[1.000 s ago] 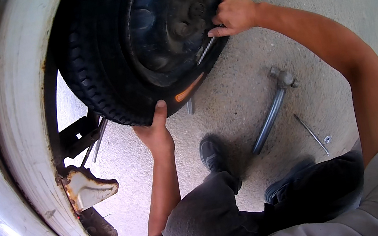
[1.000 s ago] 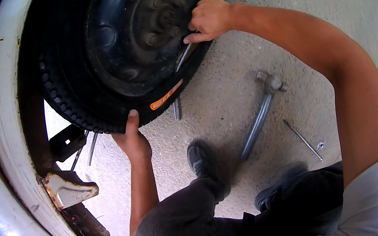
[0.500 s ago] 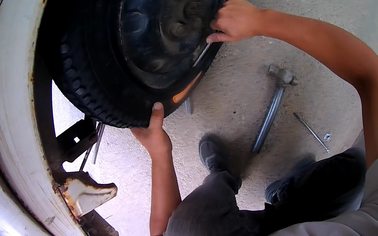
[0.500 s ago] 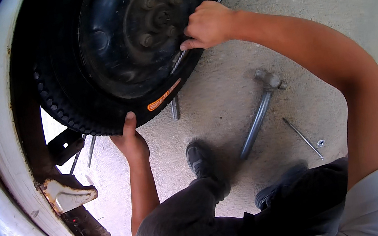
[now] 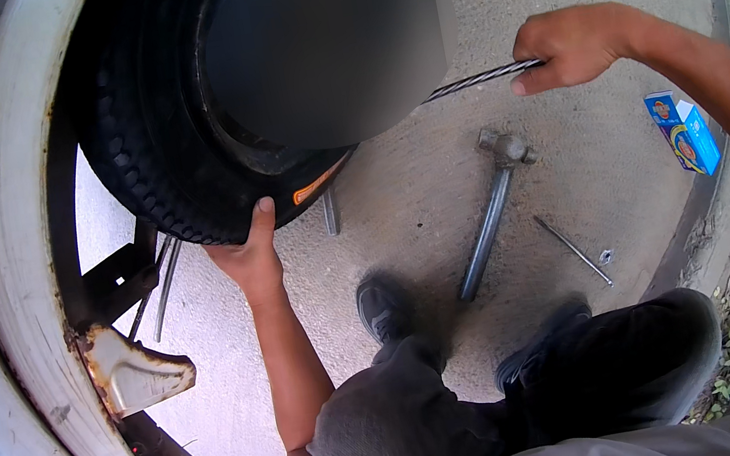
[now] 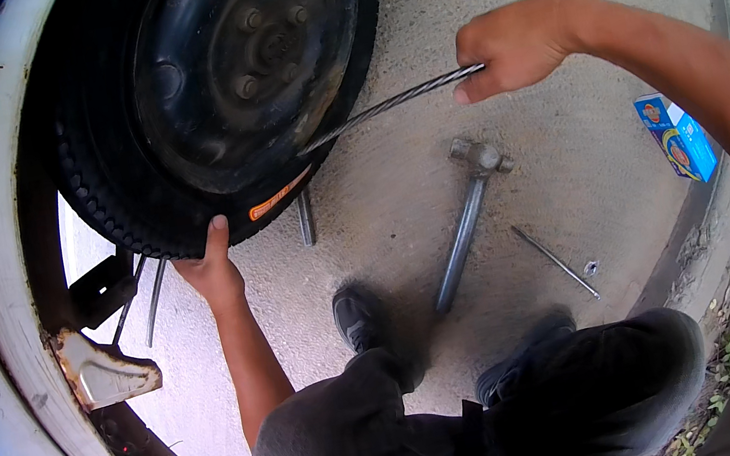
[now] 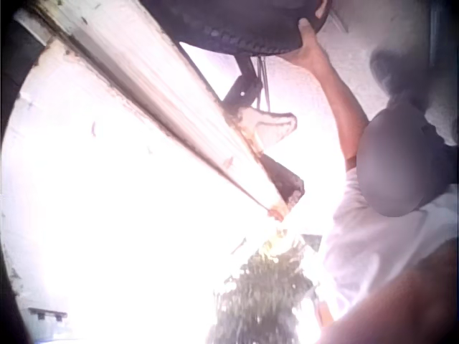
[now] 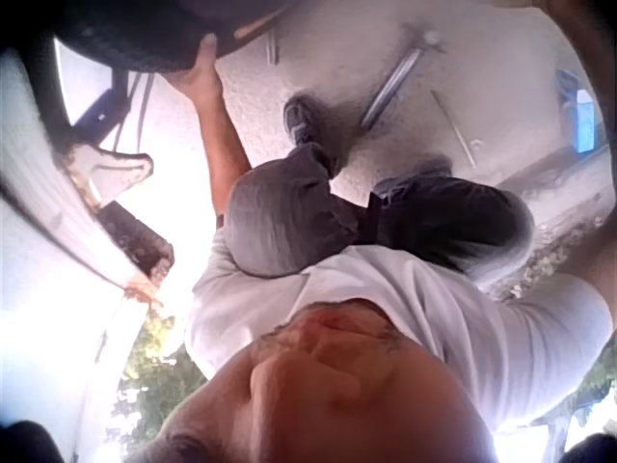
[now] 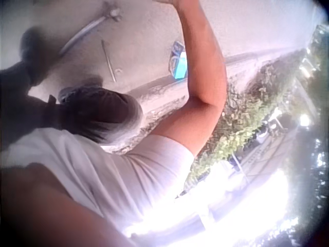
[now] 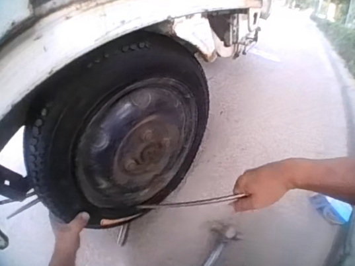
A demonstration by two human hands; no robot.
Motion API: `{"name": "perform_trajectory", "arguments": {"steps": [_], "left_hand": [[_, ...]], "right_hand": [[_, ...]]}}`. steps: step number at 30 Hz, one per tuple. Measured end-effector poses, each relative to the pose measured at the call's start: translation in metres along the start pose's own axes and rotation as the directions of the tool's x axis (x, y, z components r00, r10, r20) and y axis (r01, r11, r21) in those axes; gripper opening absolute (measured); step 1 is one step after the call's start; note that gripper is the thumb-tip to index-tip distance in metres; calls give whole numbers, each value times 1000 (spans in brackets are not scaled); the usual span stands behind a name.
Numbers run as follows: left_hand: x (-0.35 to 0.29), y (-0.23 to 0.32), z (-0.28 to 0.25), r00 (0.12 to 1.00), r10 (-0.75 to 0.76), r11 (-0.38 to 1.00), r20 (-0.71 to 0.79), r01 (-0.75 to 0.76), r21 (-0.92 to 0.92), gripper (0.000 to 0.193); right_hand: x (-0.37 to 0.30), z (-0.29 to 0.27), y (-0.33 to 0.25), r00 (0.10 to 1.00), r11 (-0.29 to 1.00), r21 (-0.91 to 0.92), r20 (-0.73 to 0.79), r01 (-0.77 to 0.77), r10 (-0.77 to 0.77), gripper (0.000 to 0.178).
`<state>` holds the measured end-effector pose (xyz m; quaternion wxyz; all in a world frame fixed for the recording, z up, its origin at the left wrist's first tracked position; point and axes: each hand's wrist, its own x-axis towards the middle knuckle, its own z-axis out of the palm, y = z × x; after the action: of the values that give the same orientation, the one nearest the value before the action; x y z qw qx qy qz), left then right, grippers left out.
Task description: The person sits on the ground and uses a metal tool to pry a black rubber flap into the rim of a vehicle tire. They repeatedly insert the tool between the tire and the rim to secure the flap, then retrieve an air hose to inflate the tire.
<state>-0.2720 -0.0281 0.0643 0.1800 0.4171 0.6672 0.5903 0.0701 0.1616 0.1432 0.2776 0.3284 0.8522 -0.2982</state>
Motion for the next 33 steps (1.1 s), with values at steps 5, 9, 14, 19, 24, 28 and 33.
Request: {"name": "perform_trajectory", "arguments": {"steps": [5, 9, 14, 19, 24, 28, 33], "left_hand": [[3, -3, 1, 999, 27, 999, 26, -26, -34, 77], [7, -10, -1, 996, 64, 995, 59, -59, -84, 76], [11, -18, -5, 995, 74, 996, 65, -71, -61, 74], [14, -20, -6, 994, 86, 994, 63, -82, -76, 71], [14, -30, -6, 994, 80, 995, 70, -75, -70, 68], [13, -31, -5, 994, 73, 996, 77, -69, -59, 67], [15, -19, -2, 995, 71, 994, 66, -65, -91, 69]], "right_hand": [[-25, 69, -20, 998, 912, 409, -25, -42, 58, 47], [-41, 102, -53, 991, 861, 507, -90, -38, 96, 46], [-44, 131, -79, 973, 813, 581, -156, -47, 168, 42], [-37, 161, -99, 958, 718, 694, -167, -52, 232, 41], [-24, 202, -117, 939, 627, 779, -192, -31, 285, 43], [-1, 246, -131, 911, 595, 803, -260, 22, 318, 41], [33, 297, -161, 889, 508, 860, -267, 46, 372, 36]]}}
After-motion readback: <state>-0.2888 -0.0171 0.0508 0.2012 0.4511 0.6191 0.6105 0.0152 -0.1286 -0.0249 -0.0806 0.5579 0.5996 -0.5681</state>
